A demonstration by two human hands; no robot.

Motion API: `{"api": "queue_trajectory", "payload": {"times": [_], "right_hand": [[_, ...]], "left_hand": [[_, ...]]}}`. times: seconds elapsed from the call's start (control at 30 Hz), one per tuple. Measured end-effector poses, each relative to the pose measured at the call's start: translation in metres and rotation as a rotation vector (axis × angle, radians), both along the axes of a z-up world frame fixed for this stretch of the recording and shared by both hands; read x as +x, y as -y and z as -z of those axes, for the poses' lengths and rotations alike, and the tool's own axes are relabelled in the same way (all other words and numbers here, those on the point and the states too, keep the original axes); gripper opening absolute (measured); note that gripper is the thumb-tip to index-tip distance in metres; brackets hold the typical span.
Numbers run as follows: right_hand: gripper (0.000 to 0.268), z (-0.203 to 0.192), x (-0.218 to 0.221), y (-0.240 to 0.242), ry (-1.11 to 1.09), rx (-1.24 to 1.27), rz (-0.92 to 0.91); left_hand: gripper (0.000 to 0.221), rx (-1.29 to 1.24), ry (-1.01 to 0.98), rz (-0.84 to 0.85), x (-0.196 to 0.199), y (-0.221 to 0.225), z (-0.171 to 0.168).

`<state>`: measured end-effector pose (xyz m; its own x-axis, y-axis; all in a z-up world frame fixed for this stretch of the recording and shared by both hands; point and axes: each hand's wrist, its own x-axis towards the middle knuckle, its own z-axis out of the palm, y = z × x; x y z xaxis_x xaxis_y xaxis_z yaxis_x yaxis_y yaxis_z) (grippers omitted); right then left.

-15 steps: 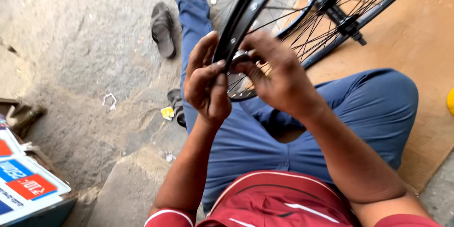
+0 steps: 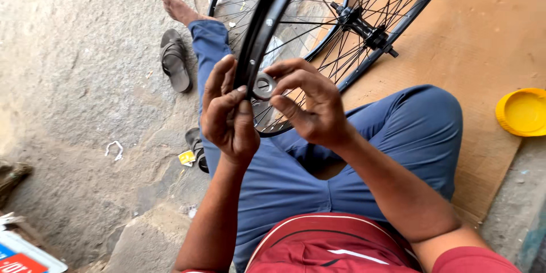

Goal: The person assembles a bicycle wheel by inserting components into the rim and tightening them by hand while sitting on the floor.

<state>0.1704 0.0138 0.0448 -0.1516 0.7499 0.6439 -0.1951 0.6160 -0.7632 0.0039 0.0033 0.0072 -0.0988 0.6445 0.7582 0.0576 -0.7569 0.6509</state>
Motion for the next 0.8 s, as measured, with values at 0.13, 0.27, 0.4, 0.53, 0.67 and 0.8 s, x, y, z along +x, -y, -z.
{"api": "queue_trajectory", "payload": {"times": [0.13, 0.27, 0.4, 0.53, 0.67, 0.8], "right_hand": [[0.041, 0.003, 0.012, 0.001, 0.157, -0.198, -0.016], [0.022, 0.007, -0.005, -0.001, 0.569, 0.110, 0.348], [0.026, -0.002, 0.010, -0.007, 0.583, -0.217, 0.036], [0.036, 0.008, 0.007, 0.000, 0.293, -0.256, -0.107], [0.026, 0.030, -0.018, 0.009, 0.127, -0.068, 0.450], [0.036, 0.005, 0.025, -0.005, 0.229, -0.164, -0.159]], "left_hand": [[0.011, 0.001, -0.058, 0.009, 0.007, 0.008, -0.004], [0.009, 0.033, -0.112, -0.050, 0.014, 0.010, -0.013], [0.009, 0.086, -0.203, -0.162, 0.010, 0.008, -0.018], [0.010, 0.079, -0.267, -0.247, 0.015, 0.008, -0.026], [0.013, 0.067, -0.274, -0.260, 0.028, 0.018, -0.028], [0.012, 0.084, -0.213, -0.228, 0.017, 0.005, -0.032]]}}
